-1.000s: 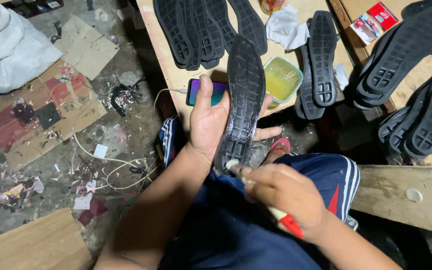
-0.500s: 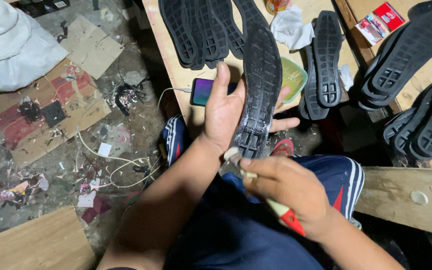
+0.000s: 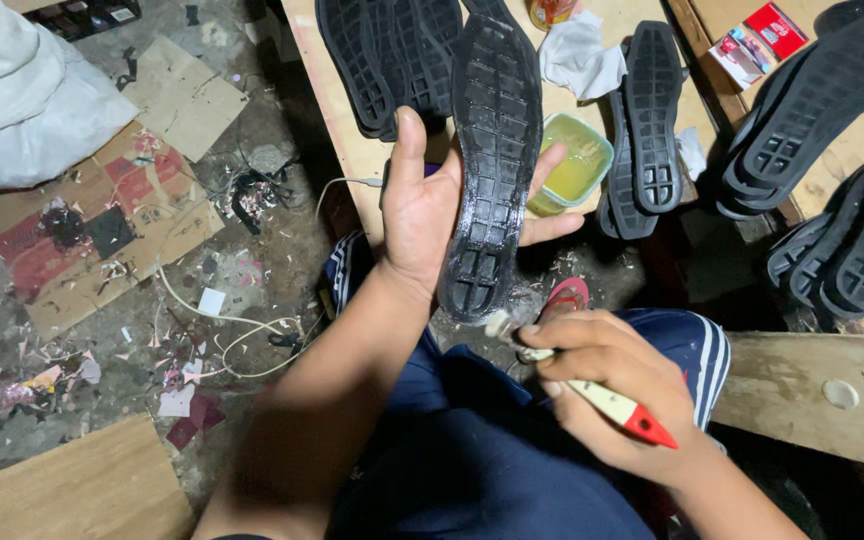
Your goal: The person sits on the floor and uses a brush to apply glue from a container onto the textured underside of rubber shoe soles, working on one sole at a time on their lap and placing finished soles on the workbench with other soles.
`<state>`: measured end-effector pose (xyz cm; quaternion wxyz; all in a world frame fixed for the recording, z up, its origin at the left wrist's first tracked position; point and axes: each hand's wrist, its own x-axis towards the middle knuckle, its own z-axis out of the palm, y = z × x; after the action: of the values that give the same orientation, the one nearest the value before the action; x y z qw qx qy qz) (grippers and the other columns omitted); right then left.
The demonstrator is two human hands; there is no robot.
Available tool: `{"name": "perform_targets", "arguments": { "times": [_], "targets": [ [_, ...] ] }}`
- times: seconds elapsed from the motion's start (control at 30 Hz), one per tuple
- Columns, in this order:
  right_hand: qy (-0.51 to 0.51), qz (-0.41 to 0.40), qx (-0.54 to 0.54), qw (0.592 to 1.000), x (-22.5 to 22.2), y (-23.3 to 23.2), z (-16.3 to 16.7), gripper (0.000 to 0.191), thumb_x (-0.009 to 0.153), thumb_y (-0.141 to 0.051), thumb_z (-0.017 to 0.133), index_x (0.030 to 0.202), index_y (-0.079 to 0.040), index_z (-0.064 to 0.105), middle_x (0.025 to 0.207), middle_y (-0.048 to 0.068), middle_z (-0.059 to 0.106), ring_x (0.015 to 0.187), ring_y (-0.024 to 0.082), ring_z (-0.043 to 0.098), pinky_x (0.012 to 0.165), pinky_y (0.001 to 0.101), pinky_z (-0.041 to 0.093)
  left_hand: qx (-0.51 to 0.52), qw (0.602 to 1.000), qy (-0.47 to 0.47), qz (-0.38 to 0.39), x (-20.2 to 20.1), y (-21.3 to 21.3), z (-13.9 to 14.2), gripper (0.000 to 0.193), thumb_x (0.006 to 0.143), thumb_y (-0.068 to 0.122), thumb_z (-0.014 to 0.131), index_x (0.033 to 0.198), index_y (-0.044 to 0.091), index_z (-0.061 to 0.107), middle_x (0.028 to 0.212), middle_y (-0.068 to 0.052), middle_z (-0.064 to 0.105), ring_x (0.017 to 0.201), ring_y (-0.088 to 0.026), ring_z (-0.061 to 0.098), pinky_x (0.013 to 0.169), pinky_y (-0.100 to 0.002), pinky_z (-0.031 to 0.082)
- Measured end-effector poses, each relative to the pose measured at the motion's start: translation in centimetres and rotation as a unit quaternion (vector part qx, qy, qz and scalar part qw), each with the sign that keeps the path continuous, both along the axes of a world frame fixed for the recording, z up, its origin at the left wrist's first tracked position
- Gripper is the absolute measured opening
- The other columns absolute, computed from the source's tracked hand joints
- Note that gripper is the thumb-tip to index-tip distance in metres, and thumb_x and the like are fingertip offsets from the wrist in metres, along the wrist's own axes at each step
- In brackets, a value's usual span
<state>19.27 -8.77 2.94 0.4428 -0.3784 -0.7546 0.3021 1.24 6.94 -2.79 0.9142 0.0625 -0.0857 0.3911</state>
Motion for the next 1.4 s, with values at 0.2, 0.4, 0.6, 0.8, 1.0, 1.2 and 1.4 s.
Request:
{"name": "perform_targets", "arguments": {
  "times": [0.2, 0.4, 0.6, 0.8, 1.0, 1.2, 1.4],
  "targets": [
    [-0.021, -0.013, 0.034, 0.999, 0.3, -0.3, 0.3, 0.020, 0.083, 0.000, 0.070, 0.102, -0.003, 0.065, 0.118, 0.017, 0.069, 0.109, 0.032, 0.070, 0.100, 0.0435, 0.054, 0.023, 1.000, -0.017, 0.001, -0.1, -0.7, -0.3, 0.081, 0.105, 0.078, 0.042, 0.153, 0.013, 0.047, 0.150, -0.007, 0.054, 0.155, -0.031, 0.034, 0.117, -0.076, 0.030],
    [-0.027, -0.086, -0.017, 0.996, -0.6, -1.1, 0.9, 0.019, 0.083, -0.002, 0.075, 0.098, -0.005, 0.064, 0.105, 0.012, 0.074, 0.090, 0.023, 0.076, 0.080, 0.0321, 0.060, -0.013, 1.000, 0.018, 0.016, -0.4, -1.8, 0.0, 0.089, 0.101, 0.079, 0.040, 0.161, 0.014, 0.041, 0.157, -0.008, 0.048, 0.162, -0.033, 0.026, 0.123, -0.075, 0.028],
    [-0.005, -0.067, -0.036, 0.997, -0.3, -0.1, 0.4, 0.015, 0.087, 0.000, 0.075, 0.099, -0.001, 0.067, 0.103, 0.013, 0.076, 0.085, 0.020, 0.075, 0.074, 0.0290, 0.060, 0.001, 0.997, 0.072, 0.001, -0.3, -4.3, 0.0, 0.092, 0.096, 0.078, 0.039, 0.162, 0.015, 0.036, 0.164, -0.006, 0.043, 0.161, -0.027, 0.026, 0.124, -0.068, 0.028],
    [0.119, -0.259, -0.053, 0.957, 1.1, 1.2, -0.4, 0.013, 0.101, 0.004, 0.068, 0.112, 0.003, 0.062, 0.117, 0.016, 0.071, 0.096, 0.016, 0.070, 0.092, 0.0307, 0.058, 0.029, 0.999, 0.032, -0.031, -1.4, -7.0, -0.4, 0.092, 0.107, 0.079, 0.040, 0.158, 0.002, 0.035, 0.154, -0.014, 0.043, 0.133, -0.024, 0.045, 0.111, -0.043, 0.038],
    [0.078, -0.134, -0.081, 0.985, 1.6, 1.0, -0.6, 0.017, 0.089, 0.005, 0.071, 0.104, 0.004, 0.064, 0.104, 0.017, 0.073, 0.096, 0.019, 0.071, 0.086, 0.0317, 0.057, 0.066, 0.993, 0.078, -0.064, -2.3, -8.0, -0.4, 0.104, 0.100, 0.079, 0.044, 0.167, 0.002, 0.026, 0.162, -0.016, 0.038, 0.151, -0.031, 0.041, 0.126, -0.053, 0.034],
    [0.251, -0.261, -0.095, 0.927, 3.1, 2.4, -0.5, 0.011, 0.104, 0.003, 0.066, 0.114, 0.001, 0.061, 0.108, 0.016, 0.073, 0.089, 0.014, 0.069, 0.088, 0.0310, 0.057, 0.027, 0.990, 0.060, -0.125, -3.1, -8.6, -0.4, 0.106, 0.092, 0.077, 0.049, 0.168, 0.011, 0.015, 0.170, -0.013, 0.024, 0.161, -0.030, 0.021, 0.122, -0.072, 0.024],
    [0.192, -0.132, -0.179, 0.956, 3.7, 1.9, -0.5, 0.014, 0.093, 0.006, 0.068, 0.107, 0.005, 0.064, 0.100, 0.016, 0.069, 0.089, 0.018, 0.069, 0.080, 0.0315, 0.058, 0.049, 0.985, 0.047, -0.161, -3.8, -8.7, 0.2, 0.108, 0.092, 0.076, 0.057, 0.169, 0.015, 0.011, 0.174, -0.015, 0.013, 0.160, -0.037, 0.015, 0.117, -0.076, 0.023]
  ]
}}
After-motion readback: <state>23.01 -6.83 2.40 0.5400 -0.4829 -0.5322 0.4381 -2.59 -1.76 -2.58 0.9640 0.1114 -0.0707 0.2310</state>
